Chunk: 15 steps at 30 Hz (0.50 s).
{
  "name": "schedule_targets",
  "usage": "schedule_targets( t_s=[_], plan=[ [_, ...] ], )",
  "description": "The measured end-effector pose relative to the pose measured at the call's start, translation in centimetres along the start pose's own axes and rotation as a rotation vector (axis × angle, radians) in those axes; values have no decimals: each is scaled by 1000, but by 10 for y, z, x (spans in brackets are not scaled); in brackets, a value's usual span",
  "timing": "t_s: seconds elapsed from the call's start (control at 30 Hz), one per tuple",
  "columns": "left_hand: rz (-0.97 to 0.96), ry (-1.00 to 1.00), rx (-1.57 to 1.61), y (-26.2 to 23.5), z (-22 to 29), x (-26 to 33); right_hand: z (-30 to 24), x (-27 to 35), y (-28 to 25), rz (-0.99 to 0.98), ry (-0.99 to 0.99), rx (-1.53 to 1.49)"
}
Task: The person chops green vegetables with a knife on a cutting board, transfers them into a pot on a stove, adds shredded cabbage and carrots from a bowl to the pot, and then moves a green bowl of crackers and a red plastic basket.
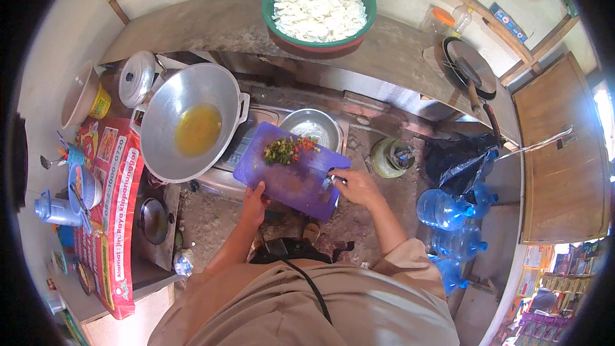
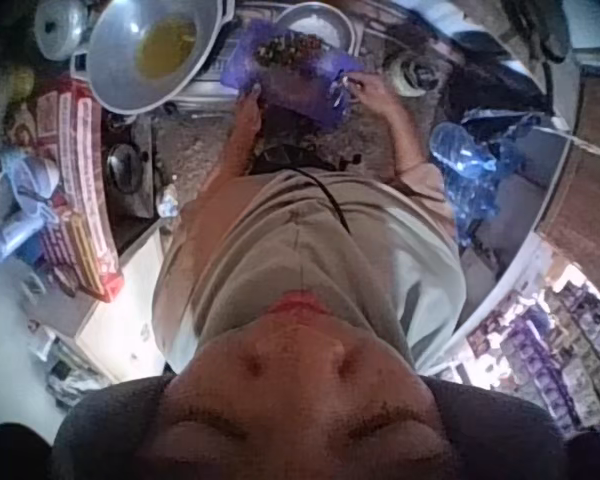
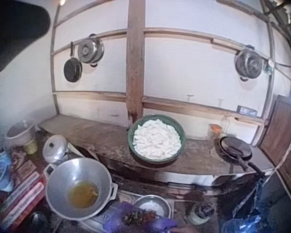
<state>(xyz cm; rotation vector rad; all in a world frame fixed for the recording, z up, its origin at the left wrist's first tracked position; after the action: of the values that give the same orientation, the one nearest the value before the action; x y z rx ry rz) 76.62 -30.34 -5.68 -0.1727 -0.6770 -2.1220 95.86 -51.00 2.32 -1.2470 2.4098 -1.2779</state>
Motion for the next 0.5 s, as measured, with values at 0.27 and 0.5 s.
schedule_targets(
  t_s=[0.27,0.5],
  plan=[
    [14,12,-61,0,-2,3,-5,-6,2,22,166,-44],
    [9,11,-35,-4,-7,4,-10,-10,7,-10,185,-74]
  ],
)
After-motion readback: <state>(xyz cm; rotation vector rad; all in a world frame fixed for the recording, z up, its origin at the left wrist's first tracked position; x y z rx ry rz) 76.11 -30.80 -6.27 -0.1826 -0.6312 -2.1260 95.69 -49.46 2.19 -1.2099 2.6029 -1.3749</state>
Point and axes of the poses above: each hand's wrist, its own x-axis away from the middle knuckle, its own y-axis out of the palm, z = x × y, the point moved 1 cm from there along -x, towards the middle knuckle, and after that the axes turned 12 degrees about y, right-handed, at the moved point
